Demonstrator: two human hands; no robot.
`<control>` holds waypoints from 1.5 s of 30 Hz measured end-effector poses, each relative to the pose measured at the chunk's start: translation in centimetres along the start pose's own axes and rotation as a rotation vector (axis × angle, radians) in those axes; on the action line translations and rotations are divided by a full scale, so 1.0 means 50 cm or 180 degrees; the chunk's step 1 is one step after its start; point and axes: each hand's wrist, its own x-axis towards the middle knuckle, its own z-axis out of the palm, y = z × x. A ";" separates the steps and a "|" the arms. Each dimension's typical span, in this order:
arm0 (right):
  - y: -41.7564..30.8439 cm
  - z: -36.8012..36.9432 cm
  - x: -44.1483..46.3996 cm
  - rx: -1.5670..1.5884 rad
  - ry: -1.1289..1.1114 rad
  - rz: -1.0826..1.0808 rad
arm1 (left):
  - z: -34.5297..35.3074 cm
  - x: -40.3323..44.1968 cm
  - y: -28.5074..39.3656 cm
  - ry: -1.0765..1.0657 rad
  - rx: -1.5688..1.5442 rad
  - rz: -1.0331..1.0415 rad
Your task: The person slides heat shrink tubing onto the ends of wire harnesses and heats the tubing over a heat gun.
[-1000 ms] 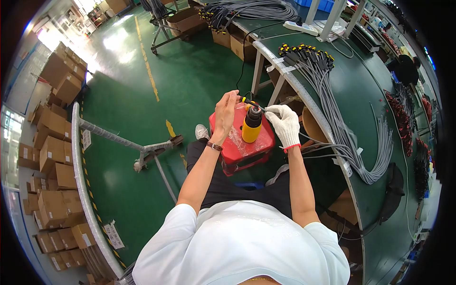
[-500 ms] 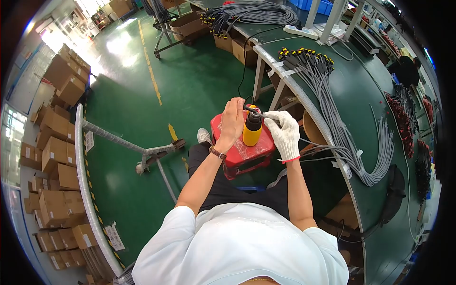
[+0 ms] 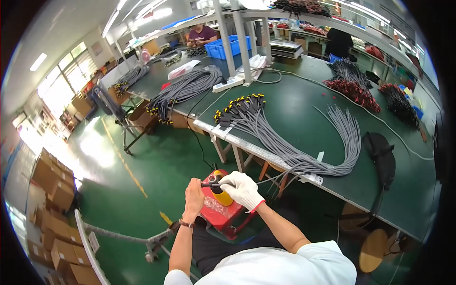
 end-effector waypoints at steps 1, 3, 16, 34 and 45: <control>0.001 -0.001 -0.002 0.0030 0.0008 -0.0006 | -0.002 -0.001 -0.002 -0.0040 -0.0037 0.0002; 0.004 -0.003 -0.004 0.0042 0.0021 -0.0067 | -0.007 -0.002 0.001 -0.0117 -0.0114 -0.0012; 0.036 0.005 0.057 0.0604 -0.0418 0.0472 | 0.023 0.035 -0.045 0.0681 -0.2814 -0.1435; 0.040 0.028 0.089 -0.1360 0.0306 -0.0902 | 0.038 0.039 -0.089 0.0819 -0.3621 -0.1524; 0.052 0.020 0.055 -0.1269 0.0846 -0.1424 | 0.020 0.006 -0.042 0.0705 -0.2605 -0.1417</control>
